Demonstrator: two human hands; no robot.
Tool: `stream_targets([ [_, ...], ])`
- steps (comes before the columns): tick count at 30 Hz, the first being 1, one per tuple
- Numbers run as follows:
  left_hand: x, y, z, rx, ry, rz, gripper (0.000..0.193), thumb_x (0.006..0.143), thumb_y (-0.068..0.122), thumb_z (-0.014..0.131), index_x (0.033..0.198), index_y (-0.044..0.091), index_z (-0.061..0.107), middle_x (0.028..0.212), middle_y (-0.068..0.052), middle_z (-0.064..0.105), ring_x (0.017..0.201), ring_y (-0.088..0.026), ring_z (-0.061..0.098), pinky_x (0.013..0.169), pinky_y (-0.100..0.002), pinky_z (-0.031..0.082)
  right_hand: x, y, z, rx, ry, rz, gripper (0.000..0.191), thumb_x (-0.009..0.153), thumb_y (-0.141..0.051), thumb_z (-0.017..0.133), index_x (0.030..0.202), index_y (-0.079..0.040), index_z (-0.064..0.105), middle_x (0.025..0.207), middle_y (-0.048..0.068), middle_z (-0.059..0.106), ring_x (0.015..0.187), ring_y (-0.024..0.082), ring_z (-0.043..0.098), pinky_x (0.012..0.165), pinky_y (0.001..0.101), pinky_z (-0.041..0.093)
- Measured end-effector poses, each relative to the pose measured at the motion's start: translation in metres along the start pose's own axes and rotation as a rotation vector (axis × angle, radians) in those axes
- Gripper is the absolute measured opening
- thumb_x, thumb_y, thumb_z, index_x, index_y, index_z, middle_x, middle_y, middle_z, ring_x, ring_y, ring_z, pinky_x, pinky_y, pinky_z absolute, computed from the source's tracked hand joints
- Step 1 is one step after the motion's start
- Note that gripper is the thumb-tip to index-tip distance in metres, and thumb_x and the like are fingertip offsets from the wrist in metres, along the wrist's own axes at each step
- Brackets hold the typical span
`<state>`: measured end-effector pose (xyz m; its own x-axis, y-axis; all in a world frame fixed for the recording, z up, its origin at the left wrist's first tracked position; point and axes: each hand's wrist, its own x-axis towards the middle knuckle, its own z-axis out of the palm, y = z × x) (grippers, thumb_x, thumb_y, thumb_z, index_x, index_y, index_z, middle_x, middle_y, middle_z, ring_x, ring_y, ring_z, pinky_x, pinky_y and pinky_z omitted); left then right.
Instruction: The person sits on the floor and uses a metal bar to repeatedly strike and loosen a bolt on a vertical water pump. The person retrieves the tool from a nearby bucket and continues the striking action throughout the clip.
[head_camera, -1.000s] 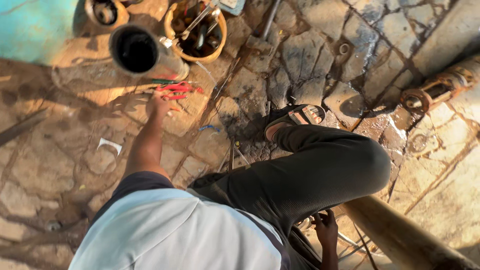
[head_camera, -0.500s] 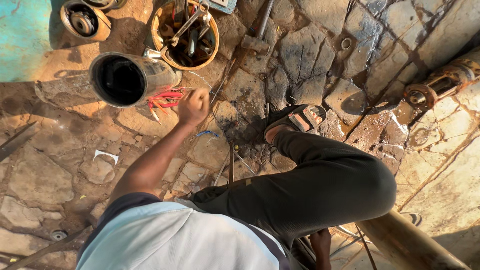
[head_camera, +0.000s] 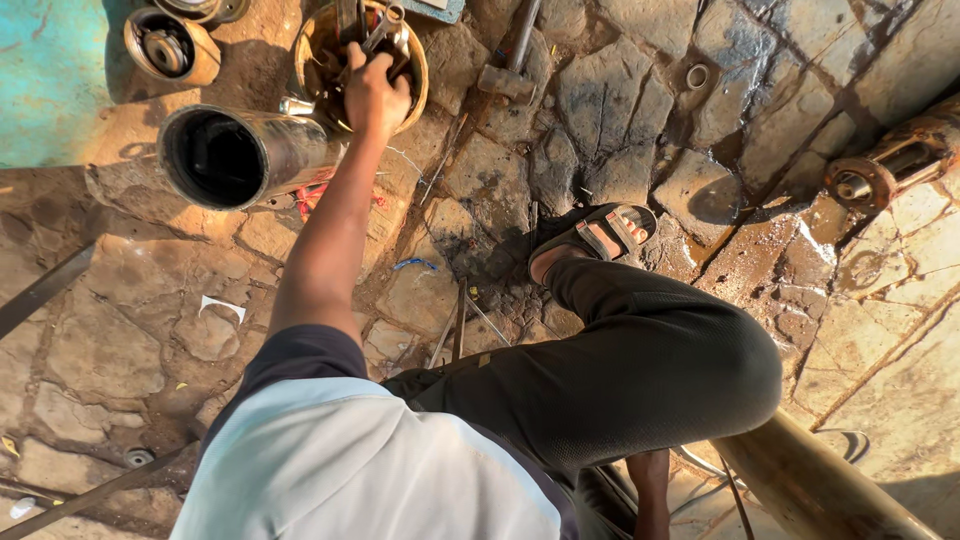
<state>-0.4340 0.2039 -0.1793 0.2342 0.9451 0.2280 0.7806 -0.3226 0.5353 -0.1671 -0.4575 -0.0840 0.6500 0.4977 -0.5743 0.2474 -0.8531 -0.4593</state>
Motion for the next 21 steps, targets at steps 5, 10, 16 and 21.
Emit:
stream_targets([
  [5, -0.038, -0.004, -0.021, -0.164, -0.135, -0.013, 0.014, 0.092, 0.013, 0.076, 0.090, 0.001, 0.070, 0.115, -0.017, 0.064, 0.104, -0.040, 0.064, 0.089, -0.048, 0.052, 0.003, 0.005, -0.001, -0.055, -0.052, 0.071, 0.022, 0.087, -0.010, 0.062, 0.102, 0.003, 0.071, 0.092, 0.019, 0.073, 0.082, 0.028, 0.070, 0.074, 0.0428, 0.054],
  [10, -0.074, -0.004, -0.040, -0.051, -0.195, -0.022, 0.014, 0.096, 0.004, 0.059, 0.104, 0.003, 0.070, 0.118, -0.016, 0.066, 0.106, -0.040, 0.062, 0.094, -0.051, 0.051, 0.003, 0.007, -0.002, -0.079, -0.060, 0.363, 0.020, 0.094, -0.012, 0.059, 0.096, 0.006, 0.067, 0.072, 0.019, 0.066, 0.065, 0.027, 0.063, 0.065, 0.0441, 0.049],
  [16, -0.102, 0.001, -0.053, 0.056, -0.219, 0.128, 0.039, 0.090, 0.005, 0.060, 0.128, -0.005, 0.059, 0.125, -0.031, 0.059, 0.120, -0.050, 0.052, 0.108, -0.057, 0.040, 0.001, 0.005, -0.002, -0.038, -0.054, 0.259, 0.023, 0.083, -0.005, 0.054, 0.095, 0.009, 0.069, 0.076, 0.019, 0.070, 0.067, 0.027, 0.065, 0.066, 0.0437, 0.052],
  [21, -0.083, 0.002, -0.053, 0.020, -0.326, -0.037, 0.038, 0.086, 0.003, 0.055, 0.123, 0.001, 0.062, 0.126, -0.024, 0.065, 0.119, -0.042, 0.061, 0.106, -0.050, 0.048, 0.004, 0.001, -0.003, 0.033, -0.037, 0.243, 0.027, 0.090, -0.014, 0.060, 0.104, 0.008, 0.068, 0.084, 0.018, 0.072, 0.074, 0.023, 0.068, 0.071, 0.0409, 0.054],
])
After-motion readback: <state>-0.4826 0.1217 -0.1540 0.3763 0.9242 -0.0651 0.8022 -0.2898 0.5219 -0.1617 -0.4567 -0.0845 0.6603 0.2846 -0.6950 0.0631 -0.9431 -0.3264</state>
